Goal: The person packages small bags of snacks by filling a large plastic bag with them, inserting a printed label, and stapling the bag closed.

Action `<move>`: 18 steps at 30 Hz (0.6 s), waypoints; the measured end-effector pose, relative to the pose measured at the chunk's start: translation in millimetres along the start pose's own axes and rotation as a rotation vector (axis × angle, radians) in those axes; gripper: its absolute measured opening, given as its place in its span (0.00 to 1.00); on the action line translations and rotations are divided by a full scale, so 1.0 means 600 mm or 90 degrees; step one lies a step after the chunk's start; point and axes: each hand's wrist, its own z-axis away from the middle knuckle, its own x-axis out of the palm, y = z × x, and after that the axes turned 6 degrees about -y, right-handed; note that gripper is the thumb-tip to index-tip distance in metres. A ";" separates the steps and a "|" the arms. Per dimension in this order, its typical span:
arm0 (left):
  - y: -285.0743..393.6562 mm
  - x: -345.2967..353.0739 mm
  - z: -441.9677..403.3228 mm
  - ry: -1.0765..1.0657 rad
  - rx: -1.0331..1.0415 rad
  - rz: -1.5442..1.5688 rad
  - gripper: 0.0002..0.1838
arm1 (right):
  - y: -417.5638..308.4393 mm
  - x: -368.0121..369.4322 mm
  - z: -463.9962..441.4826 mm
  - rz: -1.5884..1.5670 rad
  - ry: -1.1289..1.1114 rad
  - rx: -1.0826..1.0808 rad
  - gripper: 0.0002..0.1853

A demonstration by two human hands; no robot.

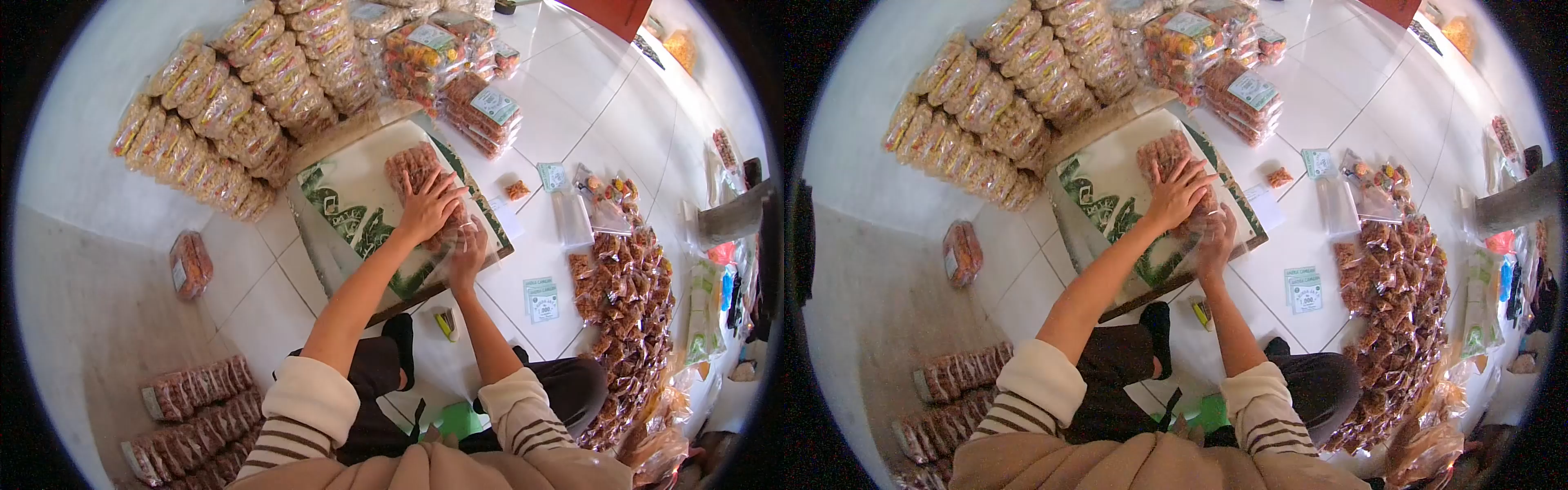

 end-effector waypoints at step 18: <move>-0.012 -0.004 0.007 -0.094 0.047 0.023 0.17 | 0.002 -0.004 0.010 -0.190 0.022 0.055 0.26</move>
